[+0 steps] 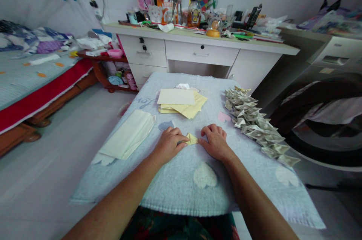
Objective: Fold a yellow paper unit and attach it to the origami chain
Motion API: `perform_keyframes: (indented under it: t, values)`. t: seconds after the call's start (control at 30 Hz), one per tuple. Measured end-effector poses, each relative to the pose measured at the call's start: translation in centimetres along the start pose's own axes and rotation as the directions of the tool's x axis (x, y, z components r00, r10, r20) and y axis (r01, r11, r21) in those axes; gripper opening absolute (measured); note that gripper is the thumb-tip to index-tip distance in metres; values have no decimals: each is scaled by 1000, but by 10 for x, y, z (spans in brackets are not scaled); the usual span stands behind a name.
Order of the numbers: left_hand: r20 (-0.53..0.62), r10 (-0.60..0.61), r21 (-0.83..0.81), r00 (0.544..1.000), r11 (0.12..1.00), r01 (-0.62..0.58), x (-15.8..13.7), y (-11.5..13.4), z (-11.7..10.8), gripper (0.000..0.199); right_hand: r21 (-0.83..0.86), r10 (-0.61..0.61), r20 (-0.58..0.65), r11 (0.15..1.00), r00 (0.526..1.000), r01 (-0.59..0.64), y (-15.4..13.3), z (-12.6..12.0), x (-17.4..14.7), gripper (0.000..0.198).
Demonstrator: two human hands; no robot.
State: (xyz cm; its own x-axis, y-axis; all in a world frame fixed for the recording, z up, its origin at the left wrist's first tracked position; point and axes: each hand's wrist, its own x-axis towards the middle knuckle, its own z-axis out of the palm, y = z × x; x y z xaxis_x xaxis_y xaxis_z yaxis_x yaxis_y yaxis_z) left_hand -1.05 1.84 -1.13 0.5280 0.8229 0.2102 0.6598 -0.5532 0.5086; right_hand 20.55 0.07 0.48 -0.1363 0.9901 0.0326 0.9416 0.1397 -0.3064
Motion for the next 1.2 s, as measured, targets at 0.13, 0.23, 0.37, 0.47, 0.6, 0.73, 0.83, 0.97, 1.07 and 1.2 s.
perform_keyframes:
  t: [0.13,0.23,0.37,0.47,0.6,0.73,0.83,0.97,1.07,1.2]
  values:
    - [1,-4,4,1000,1000,4,-1,1,-1,20,18,-6,11,1000,1000,6,2,0,0,18]
    - [-14,10,13,1000,1000,-10,-2,3,-1,20,39,-21,-18,999,1000,21,2,0,-1,11]
    - [-40,50,3,998,999,-50,-3,6,-1,19,128,-144,-43,981,989,148,-4,-4,-4,18]
    - [-38,86,-18,996,996,-87,-2,7,-1,18,173,-234,-16,957,972,233,-11,-6,-6,28]
    - [-39,93,-26,995,995,-94,-1,10,-1,19,154,-258,-6,954,966,256,-15,-4,-5,31]
    - [-54,89,-41,995,995,-91,-1,14,0,26,147,-247,-9,958,969,246,-16,0,-4,23]
    - [-50,110,-59,993,992,-113,-1,17,0,26,161,-248,-37,955,968,251,-17,0,-3,21]
    - [-60,107,-147,992,982,-115,-2,20,-2,29,228,-237,-81,941,968,250,-18,-4,-4,20]
    - [-75,84,-273,994,956,-102,-2,20,-3,31,303,-229,-104,920,968,250,-19,-6,-5,17]
    - [-129,-35,-462,991,886,-28,-1,18,-1,28,535,-199,-152,807,968,250,-18,-3,-3,24]
